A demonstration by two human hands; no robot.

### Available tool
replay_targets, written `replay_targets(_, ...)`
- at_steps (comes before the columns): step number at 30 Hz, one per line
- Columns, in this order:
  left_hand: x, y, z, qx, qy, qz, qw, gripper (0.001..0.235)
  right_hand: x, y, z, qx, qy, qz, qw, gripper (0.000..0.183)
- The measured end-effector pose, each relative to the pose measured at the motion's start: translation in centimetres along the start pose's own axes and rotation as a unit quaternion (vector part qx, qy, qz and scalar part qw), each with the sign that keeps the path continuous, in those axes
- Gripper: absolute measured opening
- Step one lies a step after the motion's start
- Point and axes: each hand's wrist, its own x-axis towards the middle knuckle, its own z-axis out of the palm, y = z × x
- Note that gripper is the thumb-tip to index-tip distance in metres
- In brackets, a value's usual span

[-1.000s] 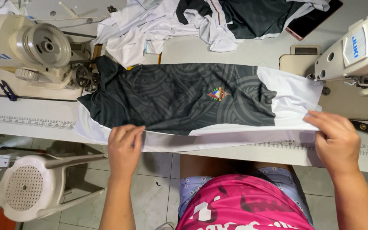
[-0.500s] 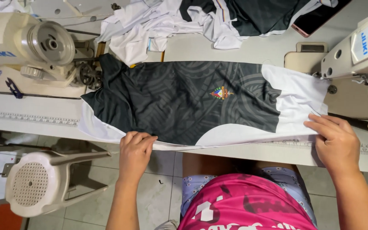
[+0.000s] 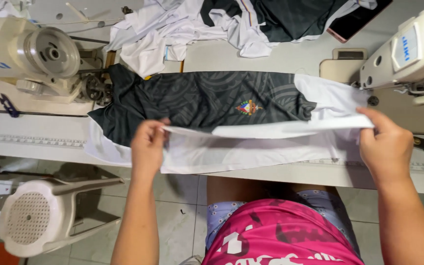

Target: Cutting out printed jersey fabric panels using tailor's scissors at a sewing workstation.

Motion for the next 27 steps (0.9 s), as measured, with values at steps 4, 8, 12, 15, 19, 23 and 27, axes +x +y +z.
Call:
replay_targets(4, -2.6, 7.8, -1.4, -0.086, 0.087, 0.199, 0.972, 0.013, 0.7, -2.3, -1.8, 0.217, 0.123, -0.076, 0.965, 0.036)
replay_targets(8, -4.9, 5.6, -1.7, 0.004, 0.015, 0.174, 0.985, 0.012, -0.8, 1.4, -1.3, 0.115, 0.169, -0.203, 0.958, 0.045)
replay_targets(12, -6.5, 1.2, -1.0, 0.124, -0.054, 0.175, 0.975, 0.015, -2.7, 5.1, 0.5, -0.001, 0.056, -0.194, 0.979, 0.059)
replay_targets(15, -7.2, 0.3, -0.8, 0.152, -0.060, 0.142, 0.976, 0.017, -3.3, 6.9, 1.3, -0.035, 0.045, -0.183, 0.981, 0.057)
replay_targets(19, -7.3, 0.1, -0.6, 0.158, -0.052, 0.128, 0.978, 0.018, -3.3, 7.0, 1.4, -0.036, 0.049, -0.170, 0.984, 0.058)
replay_targets(23, -7.0, -0.4, -0.4, 0.160, -0.043, 0.128, 0.978, 0.019, -3.5, 6.6, 1.7, -0.035, 0.042, -0.152, 0.987, 0.060)
replay_targets(27, -6.7, -1.0, -0.4, 0.178, -0.039, 0.172, 0.968, 0.017, -3.5, 6.9, 2.1, -0.073, 0.062, -0.187, 0.978, 0.060)
